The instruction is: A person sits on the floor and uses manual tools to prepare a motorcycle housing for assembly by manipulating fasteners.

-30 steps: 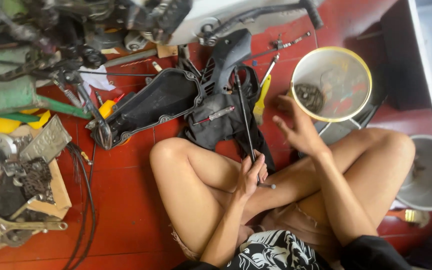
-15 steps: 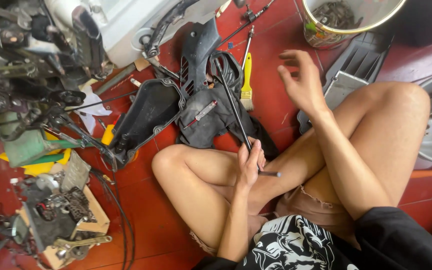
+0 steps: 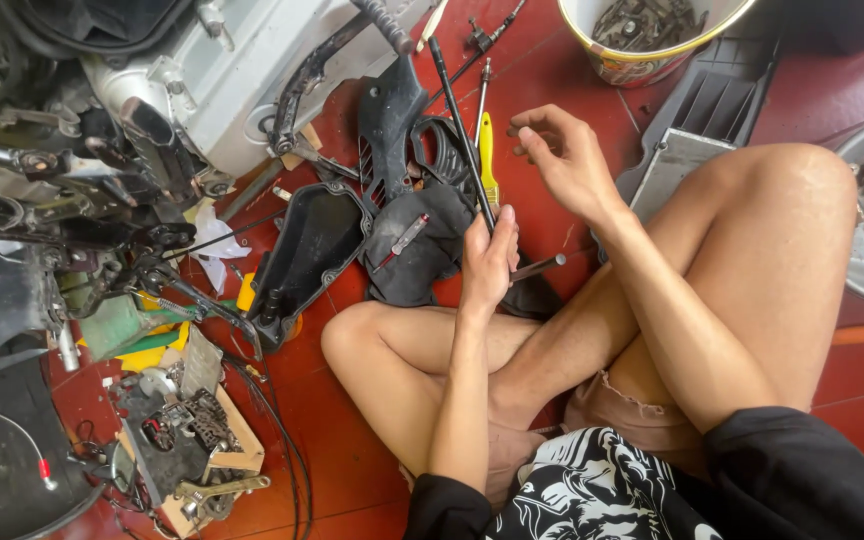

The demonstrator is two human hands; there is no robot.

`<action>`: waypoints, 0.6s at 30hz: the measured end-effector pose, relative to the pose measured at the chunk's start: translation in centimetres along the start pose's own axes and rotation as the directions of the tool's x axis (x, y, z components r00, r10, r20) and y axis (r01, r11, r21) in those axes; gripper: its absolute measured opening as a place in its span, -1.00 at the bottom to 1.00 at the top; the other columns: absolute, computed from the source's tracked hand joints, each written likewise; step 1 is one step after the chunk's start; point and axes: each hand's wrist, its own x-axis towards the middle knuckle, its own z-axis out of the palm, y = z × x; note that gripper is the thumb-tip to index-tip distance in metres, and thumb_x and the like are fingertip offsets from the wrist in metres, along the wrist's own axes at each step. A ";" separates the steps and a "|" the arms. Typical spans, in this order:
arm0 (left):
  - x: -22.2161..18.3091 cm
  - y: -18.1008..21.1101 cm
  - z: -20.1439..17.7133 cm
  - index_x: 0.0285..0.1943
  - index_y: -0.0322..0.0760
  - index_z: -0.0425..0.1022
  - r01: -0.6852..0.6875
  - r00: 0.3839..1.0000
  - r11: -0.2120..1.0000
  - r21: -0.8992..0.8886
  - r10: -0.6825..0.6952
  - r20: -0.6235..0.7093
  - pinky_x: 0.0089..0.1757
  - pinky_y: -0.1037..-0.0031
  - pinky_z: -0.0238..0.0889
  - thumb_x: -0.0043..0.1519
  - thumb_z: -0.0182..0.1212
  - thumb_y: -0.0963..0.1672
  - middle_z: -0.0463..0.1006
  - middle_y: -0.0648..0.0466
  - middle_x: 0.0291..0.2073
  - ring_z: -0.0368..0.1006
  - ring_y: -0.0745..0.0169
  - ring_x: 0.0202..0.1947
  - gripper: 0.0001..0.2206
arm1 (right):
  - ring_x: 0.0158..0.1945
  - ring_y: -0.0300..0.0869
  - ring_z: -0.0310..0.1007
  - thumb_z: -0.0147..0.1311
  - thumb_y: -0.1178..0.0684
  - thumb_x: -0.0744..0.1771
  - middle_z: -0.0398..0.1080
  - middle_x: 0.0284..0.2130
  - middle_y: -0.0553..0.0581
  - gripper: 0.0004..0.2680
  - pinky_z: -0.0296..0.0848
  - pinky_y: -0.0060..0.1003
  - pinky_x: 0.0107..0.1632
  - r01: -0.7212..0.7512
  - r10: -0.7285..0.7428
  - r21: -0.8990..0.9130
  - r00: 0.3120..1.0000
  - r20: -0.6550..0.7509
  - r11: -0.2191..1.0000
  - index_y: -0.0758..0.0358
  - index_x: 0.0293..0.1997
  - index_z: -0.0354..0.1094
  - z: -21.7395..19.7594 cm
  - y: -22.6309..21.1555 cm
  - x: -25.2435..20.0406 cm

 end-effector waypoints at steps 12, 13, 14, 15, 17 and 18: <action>0.8 2.9 1.5 -0.30 -0.37 0.37 -0.019 1.000 0.990 0.137 0.018 0.011 -0.75 0.65 0.13 0.45 -0.07 -0.08 0.26 0.09 -0.80 0.26 0.41 -0.80 -0.69 | -0.08 0.02 0.55 -0.07 0.15 0.46 0.48 -0.07 0.41 -0.78 0.55 -0.06 -0.02 0.003 -0.012 0.146 0.998 0.062 0.989 0.39 0.22 0.35 0.7 -0.3 0.1; 0.5 2.9 1.6 -0.29 -0.37 0.38 -0.030 0.999 0.985 0.168 0.027 0.017 -0.73 0.63 0.16 0.45 -0.06 -0.08 0.28 0.09 -0.79 0.30 0.38 -0.79 -0.70 | -0.09 0.01 0.54 -0.08 0.15 0.45 0.49 -0.07 0.41 -0.78 0.55 -0.06 -0.02 0.003 -0.015 0.165 0.997 0.072 0.986 0.41 0.23 0.34 0.8 -0.8 0.1; 0.2 3.5 2.0 -0.29 -0.37 0.38 -0.028 1.000 0.985 0.168 0.025 0.020 -0.73 0.63 0.16 0.45 -0.06 -0.08 0.28 0.09 -0.79 0.30 0.38 -0.79 -0.70 | -0.09 0.01 0.54 -0.08 0.15 0.45 0.49 -0.07 0.41 -0.78 0.55 -0.06 -0.02 0.002 -0.013 0.166 0.998 0.069 0.986 0.41 0.23 0.34 0.9 -0.6 0.1; -0.1 4.0 2.3 -0.29 -0.37 0.39 -0.029 0.999 0.981 0.190 0.021 0.041 -0.70 0.62 0.18 0.44 -0.08 -0.08 0.29 0.06 -0.77 0.32 0.35 -0.78 -0.70 | -0.09 0.02 0.54 -0.07 0.17 0.44 0.49 -0.09 0.42 -0.79 0.55 -0.03 -0.02 -0.005 -0.010 0.173 0.997 0.082 0.985 0.42 0.19 0.37 1.1 -0.5 0.0; -0.3 4.3 2.8 -0.28 -0.36 0.40 -0.026 0.998 0.977 0.213 0.013 0.061 -0.66 0.62 0.20 0.44 -0.10 -0.09 0.30 0.03 -0.75 0.34 0.32 -0.78 -0.71 | -0.09 0.02 0.53 -0.07 0.19 0.43 0.50 -0.11 0.43 -0.80 0.55 0.01 -0.01 -0.016 -0.002 0.182 0.995 0.097 0.983 0.43 0.16 0.40 1.1 -0.2 0.0; -0.2 4.1 2.9 -0.28 -0.36 0.39 -0.025 0.998 0.979 0.203 0.014 0.055 -0.65 0.62 0.20 0.44 -0.10 -0.09 0.30 0.05 -0.75 0.34 0.33 -0.78 -0.71 | -0.08 -0.01 0.52 -0.06 0.20 0.43 0.50 -0.11 0.42 -0.79 0.55 -0.02 0.00 -0.010 -0.010 0.206 0.996 0.093 0.979 0.44 0.17 0.39 0.9 -0.2 0.0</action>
